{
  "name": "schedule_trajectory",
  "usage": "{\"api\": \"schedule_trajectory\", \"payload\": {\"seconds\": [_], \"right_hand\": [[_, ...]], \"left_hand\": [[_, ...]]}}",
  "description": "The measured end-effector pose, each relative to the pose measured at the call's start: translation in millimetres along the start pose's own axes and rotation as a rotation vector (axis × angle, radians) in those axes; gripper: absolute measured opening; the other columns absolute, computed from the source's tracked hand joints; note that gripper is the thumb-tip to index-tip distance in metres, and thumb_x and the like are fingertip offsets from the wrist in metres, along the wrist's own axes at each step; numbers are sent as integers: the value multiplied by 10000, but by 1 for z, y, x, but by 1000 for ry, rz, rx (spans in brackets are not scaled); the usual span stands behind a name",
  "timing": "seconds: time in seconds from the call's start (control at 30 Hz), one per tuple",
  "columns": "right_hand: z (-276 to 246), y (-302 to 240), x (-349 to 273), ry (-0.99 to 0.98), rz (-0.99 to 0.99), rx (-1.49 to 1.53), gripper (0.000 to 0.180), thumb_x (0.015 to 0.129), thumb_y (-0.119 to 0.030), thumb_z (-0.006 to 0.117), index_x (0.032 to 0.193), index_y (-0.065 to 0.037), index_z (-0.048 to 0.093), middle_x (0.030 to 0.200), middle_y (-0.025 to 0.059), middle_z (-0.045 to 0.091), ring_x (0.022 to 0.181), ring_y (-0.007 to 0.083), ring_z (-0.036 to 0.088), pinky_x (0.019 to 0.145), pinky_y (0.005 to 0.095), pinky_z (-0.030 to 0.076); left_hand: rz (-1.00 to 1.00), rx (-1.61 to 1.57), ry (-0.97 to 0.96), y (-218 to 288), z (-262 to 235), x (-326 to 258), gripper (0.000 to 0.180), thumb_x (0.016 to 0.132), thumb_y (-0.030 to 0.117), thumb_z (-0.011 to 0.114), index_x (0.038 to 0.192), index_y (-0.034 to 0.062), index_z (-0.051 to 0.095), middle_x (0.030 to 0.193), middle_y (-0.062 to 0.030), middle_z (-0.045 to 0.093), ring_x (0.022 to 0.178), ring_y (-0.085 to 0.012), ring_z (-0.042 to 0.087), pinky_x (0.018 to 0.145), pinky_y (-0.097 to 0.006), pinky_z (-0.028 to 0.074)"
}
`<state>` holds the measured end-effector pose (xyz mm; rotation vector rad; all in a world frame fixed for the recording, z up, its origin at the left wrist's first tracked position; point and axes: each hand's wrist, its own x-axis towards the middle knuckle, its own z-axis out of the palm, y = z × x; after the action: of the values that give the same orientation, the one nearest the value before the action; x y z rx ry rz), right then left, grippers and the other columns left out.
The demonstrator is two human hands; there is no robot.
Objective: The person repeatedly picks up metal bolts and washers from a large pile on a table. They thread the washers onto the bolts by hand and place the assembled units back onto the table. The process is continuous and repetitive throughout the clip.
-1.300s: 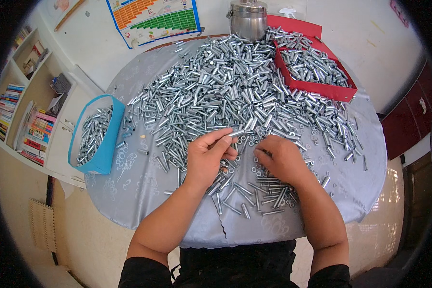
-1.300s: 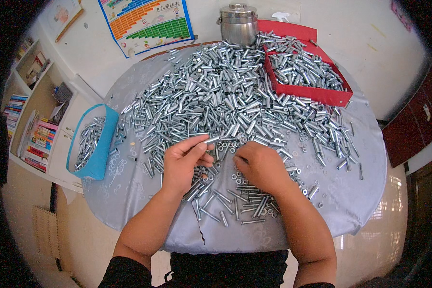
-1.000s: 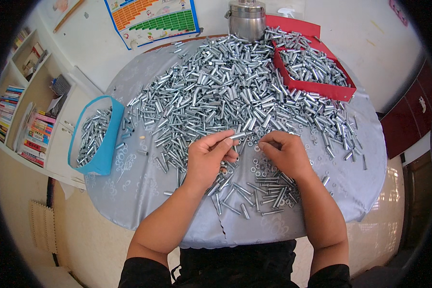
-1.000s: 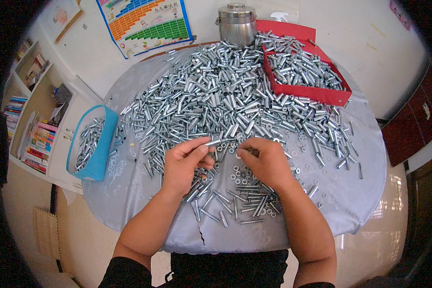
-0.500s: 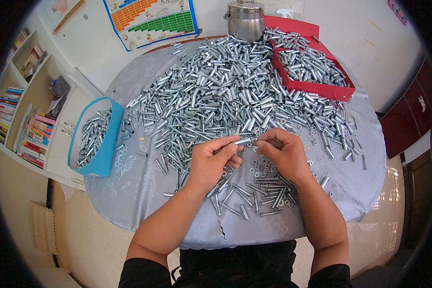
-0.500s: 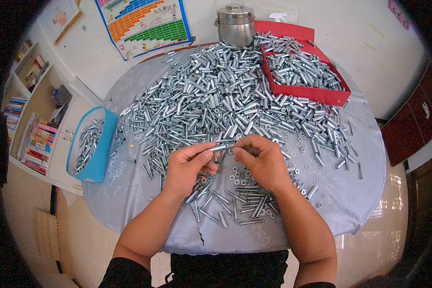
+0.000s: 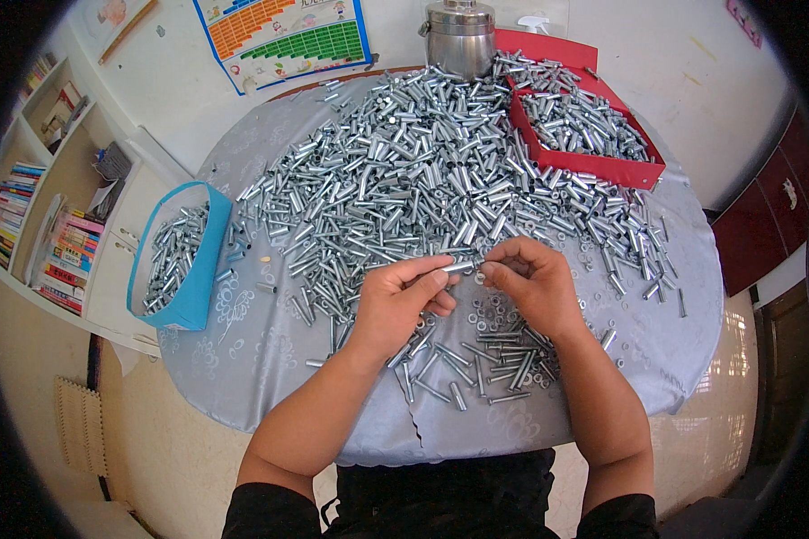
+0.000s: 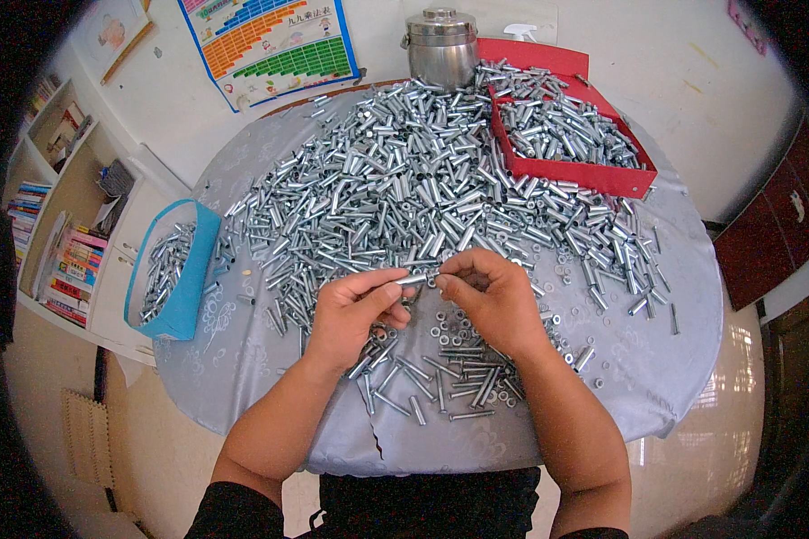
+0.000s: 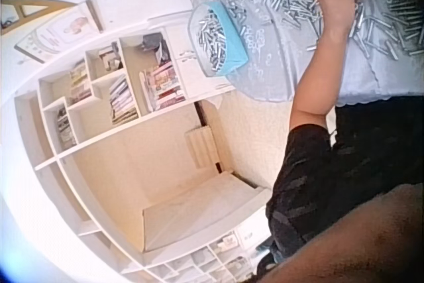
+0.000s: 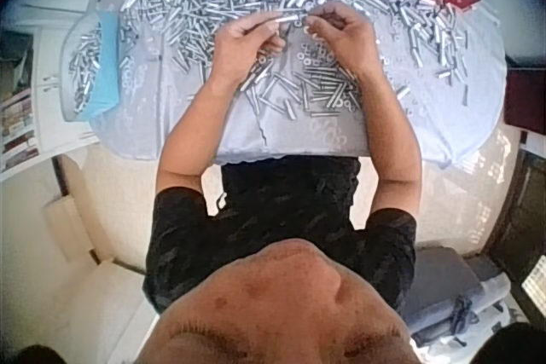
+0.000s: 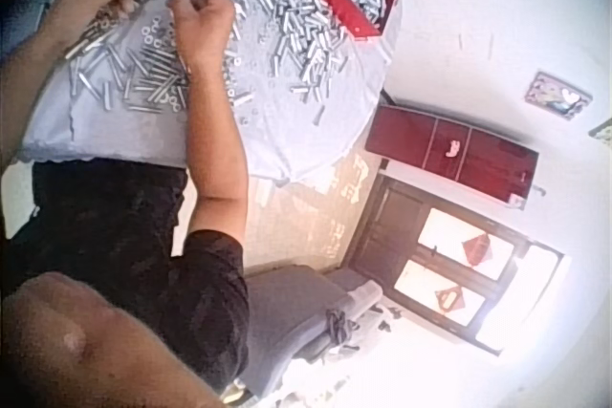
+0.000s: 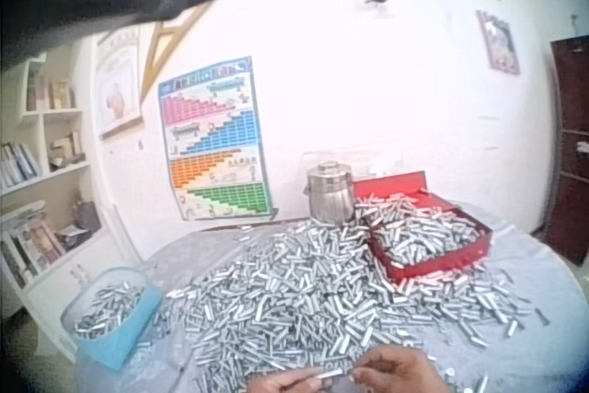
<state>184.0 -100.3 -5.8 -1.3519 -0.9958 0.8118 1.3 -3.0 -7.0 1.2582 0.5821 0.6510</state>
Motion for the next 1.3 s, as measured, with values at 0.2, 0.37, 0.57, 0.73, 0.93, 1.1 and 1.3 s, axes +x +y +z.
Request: {"api": "schedule_trajectory", "payload": {"seconds": [0.2,0.37,0.57,0.73,0.93,1.1,1.3], "right_hand": [[2,-8,0,4,37,102,146,839,-9,695,978,15,658,858,36,671,772,99,636,673,240,512],[-4,-8,0,-94,87,60,158,864,-48,685,1003,25,660,906,47,682,787,94,629,672,242,514],[-16,-7,2,-179,-142,-592,145,829,-133,693,952,-57,704,822,71,662,743,200,632,670,323,502],[-11,-2,0,-357,-355,-817,141,788,-160,676,902,-86,712,857,101,622,854,308,612,753,408,489],[-11,-10,-3,-307,-294,-831,141,806,-134,664,927,-61,657,882,107,633,851,300,621,751,394,495],[-6,-3,0,17,-85,-335,96,849,-46,666,926,-13,620,864,75,665,765,162,652,685,298,509],[-3,1,2,5,-17,17,129,839,-10,697,951,4,634,866,27,669,755,93,625,675,238,505]], "left_hand": [[-35,-25,-34,3,1,0,265,932,74,587,1175,-23,631,983,-121,698,720,-148,669,635,-269,571],[-27,-35,-56,4,1,0,266,932,78,588,1176,-19,632,969,-121,698,719,-149,668,632,-270,571],[3,-63,42,1,-1,3,259,933,74,586,1166,-30,631,973,-124,700,707,-149,663,631,-273,569],[15,-69,67,0,-2,3,259,930,68,586,1163,-37,628,982,-128,701,708,-148,662,631,-274,569],[15,-64,57,1,-2,2,257,929,67,588,1159,-40,629,986,-132,701,709,-147,662,634,-273,569],[9,-44,41,0,-2,2,251,925,56,591,1156,-31,636,978,-130,704,706,-149,663,634,-275,572],[-1,-10,32,0,-1,2,244,922,46,594,1153,-12,648,971,-120,706,708,-143,663,631,-273,571]]}}
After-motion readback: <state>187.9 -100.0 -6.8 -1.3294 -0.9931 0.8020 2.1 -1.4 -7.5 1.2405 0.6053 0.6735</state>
